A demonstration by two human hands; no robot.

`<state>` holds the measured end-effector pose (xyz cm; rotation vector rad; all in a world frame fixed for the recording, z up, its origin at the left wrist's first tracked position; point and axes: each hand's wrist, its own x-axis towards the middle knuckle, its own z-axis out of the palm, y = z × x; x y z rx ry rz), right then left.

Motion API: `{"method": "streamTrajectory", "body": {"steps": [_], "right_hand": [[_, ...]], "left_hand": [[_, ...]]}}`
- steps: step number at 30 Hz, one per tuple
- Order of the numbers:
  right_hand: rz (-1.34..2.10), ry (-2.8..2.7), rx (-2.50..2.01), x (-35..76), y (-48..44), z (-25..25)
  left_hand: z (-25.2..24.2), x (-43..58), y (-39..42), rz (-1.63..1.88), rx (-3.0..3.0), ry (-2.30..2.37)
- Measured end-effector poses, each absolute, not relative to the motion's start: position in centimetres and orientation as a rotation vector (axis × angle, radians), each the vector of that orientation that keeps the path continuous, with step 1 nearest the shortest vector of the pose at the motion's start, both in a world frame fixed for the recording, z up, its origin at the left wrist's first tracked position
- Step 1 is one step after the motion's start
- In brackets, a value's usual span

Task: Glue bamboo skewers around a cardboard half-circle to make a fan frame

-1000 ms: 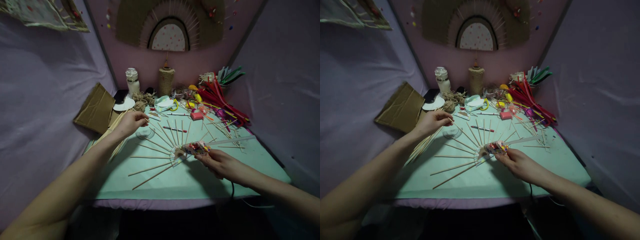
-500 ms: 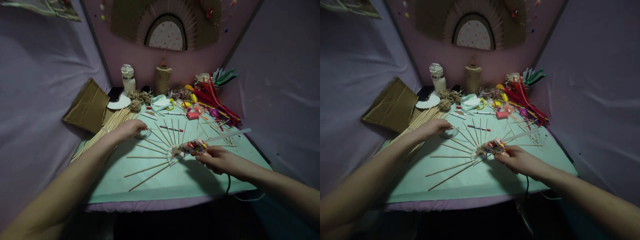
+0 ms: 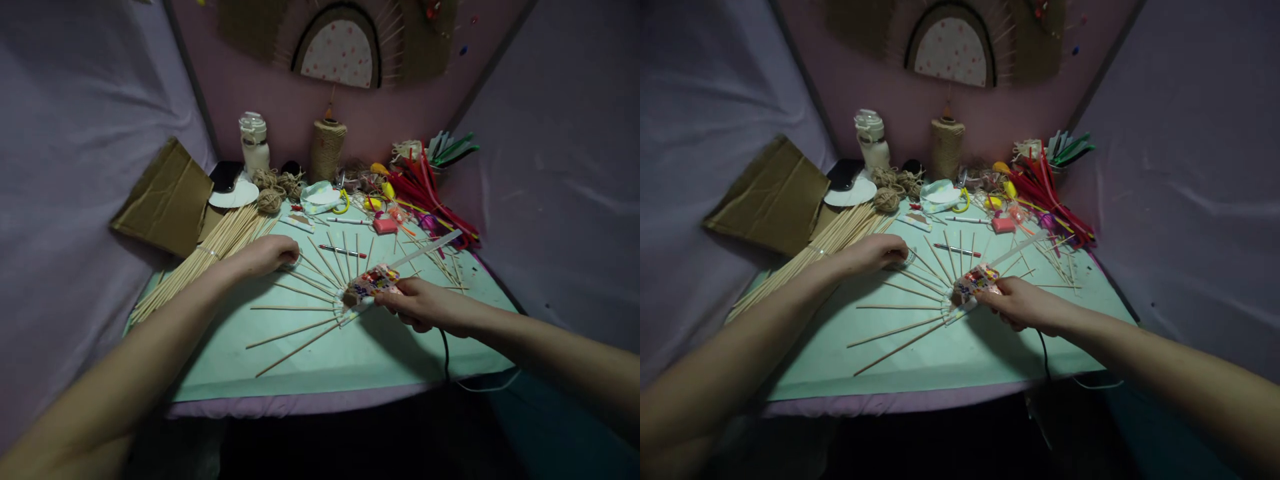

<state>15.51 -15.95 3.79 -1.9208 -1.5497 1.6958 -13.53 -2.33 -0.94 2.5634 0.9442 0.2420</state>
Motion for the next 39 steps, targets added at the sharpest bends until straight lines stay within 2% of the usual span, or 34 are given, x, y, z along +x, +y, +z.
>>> {"method": "streamTrajectory", "body": {"steps": [13, 32, 39], "right_hand": [[1.642, -1.732, -1.943, 16.2, -15.4, 2.5], [1.615, -1.764, -1.968, 16.5, -15.9, 2.5], [1.6, -1.783, -1.944, 16.2, -16.0, 3.1]], "left_hand": [[-2.5, -12.1, -3.1, 0.274, 2.596, 0.75], [-1.5, -12.7, -2.8, 0.312, 2.624, 0.834], [-2.6, -11.5, -2.9, 0.288, 2.609, 0.788]]}}
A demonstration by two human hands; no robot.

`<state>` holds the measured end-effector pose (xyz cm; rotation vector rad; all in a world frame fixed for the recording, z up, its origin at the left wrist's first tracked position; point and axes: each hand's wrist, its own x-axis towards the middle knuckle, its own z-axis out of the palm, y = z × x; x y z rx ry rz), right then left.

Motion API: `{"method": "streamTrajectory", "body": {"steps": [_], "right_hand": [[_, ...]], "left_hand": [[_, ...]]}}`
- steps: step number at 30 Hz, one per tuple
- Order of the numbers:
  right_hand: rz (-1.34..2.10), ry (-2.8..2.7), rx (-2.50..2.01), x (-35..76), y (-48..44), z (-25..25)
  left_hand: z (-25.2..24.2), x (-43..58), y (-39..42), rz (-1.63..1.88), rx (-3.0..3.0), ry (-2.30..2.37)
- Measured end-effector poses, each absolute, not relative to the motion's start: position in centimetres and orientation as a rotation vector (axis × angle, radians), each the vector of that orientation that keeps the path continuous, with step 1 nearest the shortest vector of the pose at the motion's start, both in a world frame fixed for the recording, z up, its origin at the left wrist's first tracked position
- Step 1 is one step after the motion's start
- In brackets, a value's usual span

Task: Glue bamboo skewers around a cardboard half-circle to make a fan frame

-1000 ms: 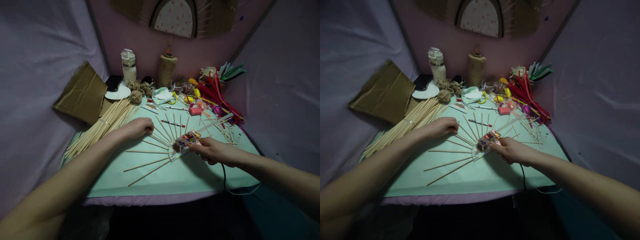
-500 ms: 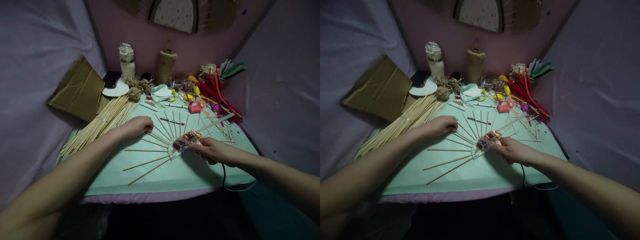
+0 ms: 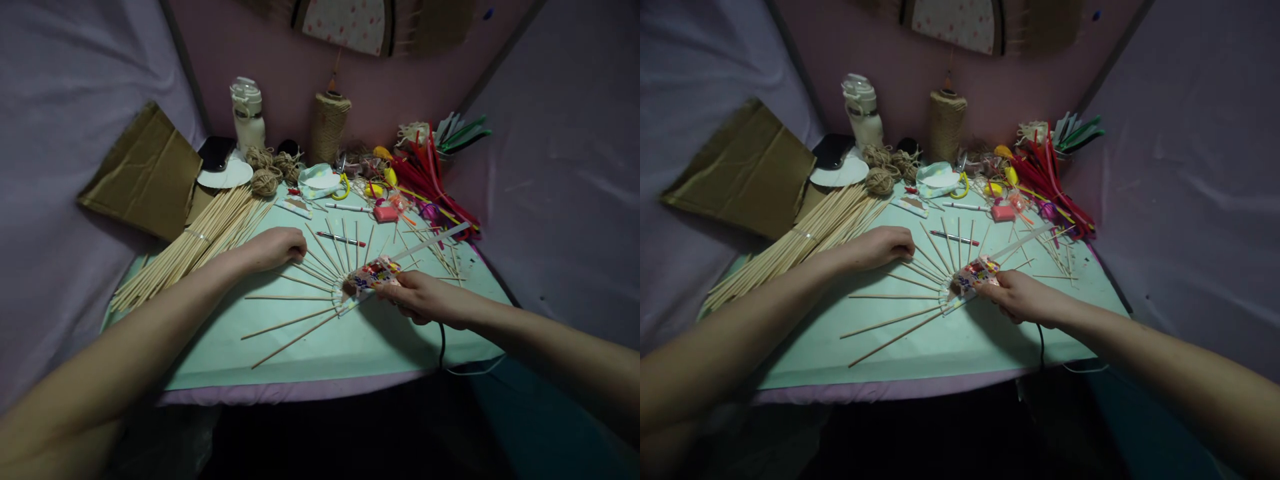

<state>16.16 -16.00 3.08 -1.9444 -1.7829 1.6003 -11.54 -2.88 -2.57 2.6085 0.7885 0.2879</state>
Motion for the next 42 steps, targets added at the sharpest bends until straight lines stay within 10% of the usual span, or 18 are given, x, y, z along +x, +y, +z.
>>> {"method": "streamTrajectory", "body": {"steps": [42], "right_hand": [[1.441, -2.01, -2.044, 15.6, -15.2, 2.6]], "left_hand": [[-2.8, -12.9, -2.4, 0.258, 2.592, 0.803]]}}
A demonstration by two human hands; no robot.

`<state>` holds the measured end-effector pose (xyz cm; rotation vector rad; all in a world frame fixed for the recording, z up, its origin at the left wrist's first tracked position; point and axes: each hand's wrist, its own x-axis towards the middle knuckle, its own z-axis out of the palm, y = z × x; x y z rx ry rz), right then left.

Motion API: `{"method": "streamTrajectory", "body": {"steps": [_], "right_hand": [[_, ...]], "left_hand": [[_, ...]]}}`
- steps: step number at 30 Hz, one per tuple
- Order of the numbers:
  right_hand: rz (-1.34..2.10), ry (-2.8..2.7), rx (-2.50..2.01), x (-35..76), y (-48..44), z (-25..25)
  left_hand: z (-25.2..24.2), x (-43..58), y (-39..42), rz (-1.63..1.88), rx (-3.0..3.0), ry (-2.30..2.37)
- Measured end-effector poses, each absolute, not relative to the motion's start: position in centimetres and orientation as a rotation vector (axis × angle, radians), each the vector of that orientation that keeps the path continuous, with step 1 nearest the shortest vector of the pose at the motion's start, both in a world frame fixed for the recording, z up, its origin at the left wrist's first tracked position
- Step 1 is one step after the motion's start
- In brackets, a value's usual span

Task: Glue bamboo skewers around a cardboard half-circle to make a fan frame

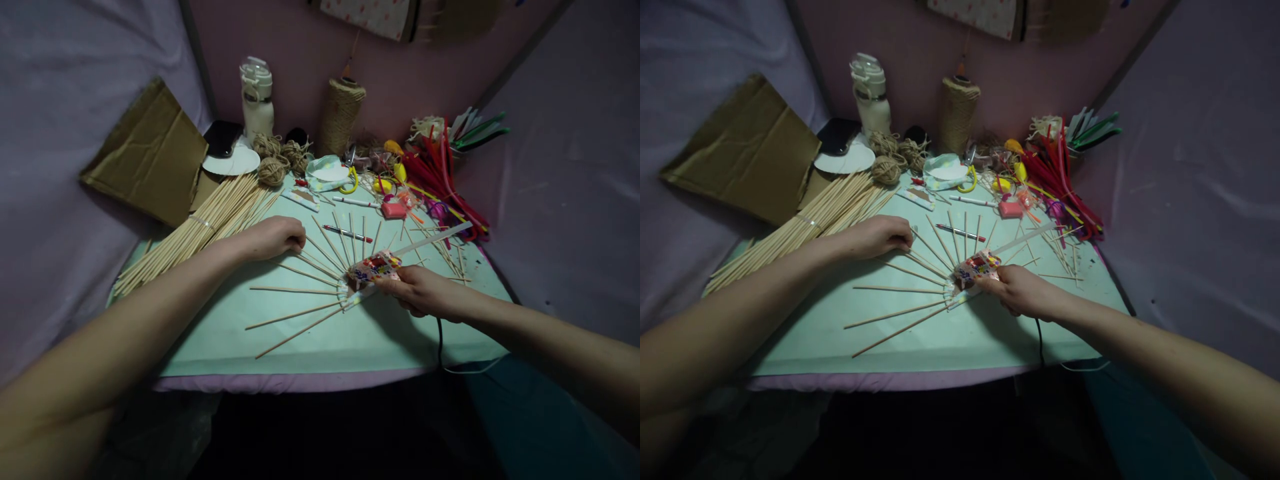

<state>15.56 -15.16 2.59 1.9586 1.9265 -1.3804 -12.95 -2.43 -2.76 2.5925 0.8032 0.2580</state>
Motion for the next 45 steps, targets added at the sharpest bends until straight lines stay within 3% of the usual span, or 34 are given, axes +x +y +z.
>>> {"method": "streamTrajectory", "body": {"steps": [20, 45], "right_hand": [[-1.296, 1.937, 1.967, 15.8, -15.5, 2.9], [-1.548, 1.862, 2.174, 17.4, -17.6, 2.5]], "left_hand": [[-2.9, -12.3, -2.2, 0.295, 2.61, 0.77], [-2.4, -10.7, -2.7, 0.271, 2.595, 0.777]]}}
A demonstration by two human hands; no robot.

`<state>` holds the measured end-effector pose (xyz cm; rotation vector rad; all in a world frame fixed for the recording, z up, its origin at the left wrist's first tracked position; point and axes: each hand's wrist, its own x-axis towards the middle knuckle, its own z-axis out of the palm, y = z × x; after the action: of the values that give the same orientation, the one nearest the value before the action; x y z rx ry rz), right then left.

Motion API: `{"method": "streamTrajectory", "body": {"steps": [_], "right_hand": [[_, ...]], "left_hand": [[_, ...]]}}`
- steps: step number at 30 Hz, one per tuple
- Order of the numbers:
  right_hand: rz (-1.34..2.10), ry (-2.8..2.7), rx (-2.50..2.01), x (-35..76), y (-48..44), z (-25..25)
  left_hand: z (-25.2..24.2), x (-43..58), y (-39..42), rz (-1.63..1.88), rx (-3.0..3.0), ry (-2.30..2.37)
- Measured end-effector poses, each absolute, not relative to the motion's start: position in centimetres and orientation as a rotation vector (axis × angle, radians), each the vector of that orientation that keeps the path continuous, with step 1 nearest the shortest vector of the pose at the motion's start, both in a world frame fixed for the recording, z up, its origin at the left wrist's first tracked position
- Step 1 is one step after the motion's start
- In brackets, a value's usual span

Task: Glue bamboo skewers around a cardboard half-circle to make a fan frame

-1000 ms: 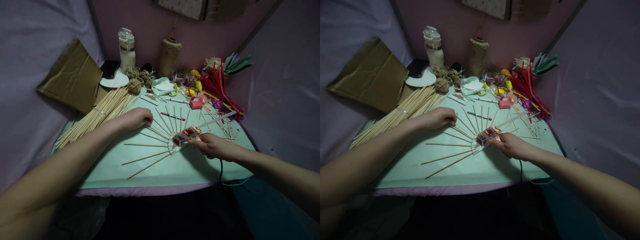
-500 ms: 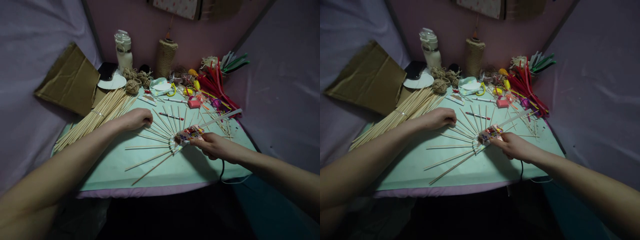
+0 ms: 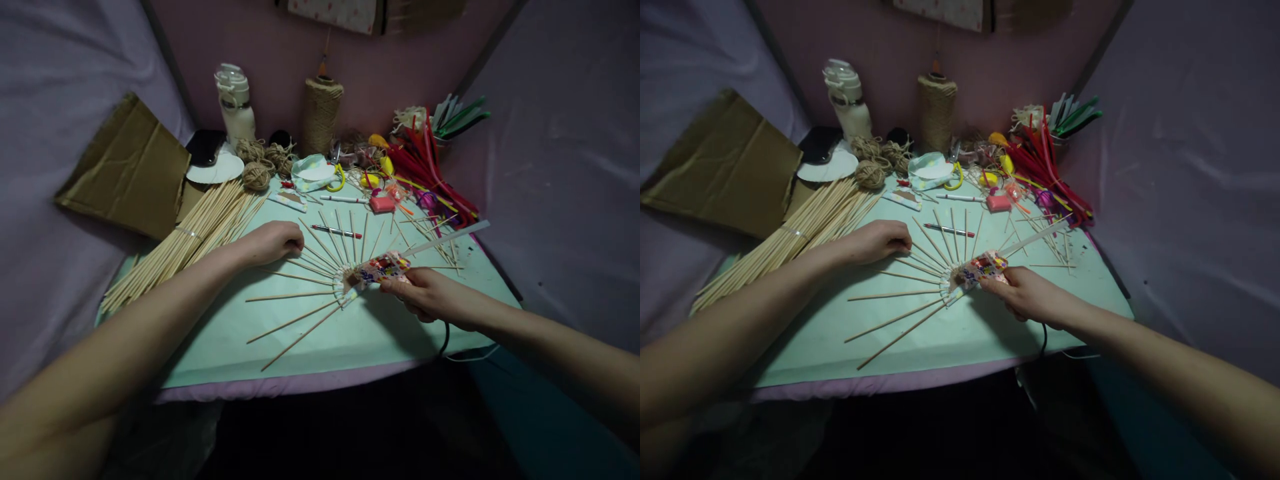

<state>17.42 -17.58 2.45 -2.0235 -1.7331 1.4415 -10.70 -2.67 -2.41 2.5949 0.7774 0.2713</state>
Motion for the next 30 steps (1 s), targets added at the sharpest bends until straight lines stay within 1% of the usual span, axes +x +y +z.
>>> {"method": "streamTrajectory", "body": {"steps": [12, 21, 30], "right_hand": [[1.433, -1.765, -2.019, 17.4, -17.8, 2.4], [1.425, -1.762, -2.021, 17.5, -17.7, 2.4], [1.408, -1.752, -2.002, 17.5, -17.8, 2.1]], "left_hand": [[-3.2, -10.5, -2.8, 0.308, 2.575, 0.733], [-3.7, -10.5, -2.5, 0.247, 2.618, 0.688], [-3.7, -10.7, -2.9, 0.304, 2.64, 0.644]]}}
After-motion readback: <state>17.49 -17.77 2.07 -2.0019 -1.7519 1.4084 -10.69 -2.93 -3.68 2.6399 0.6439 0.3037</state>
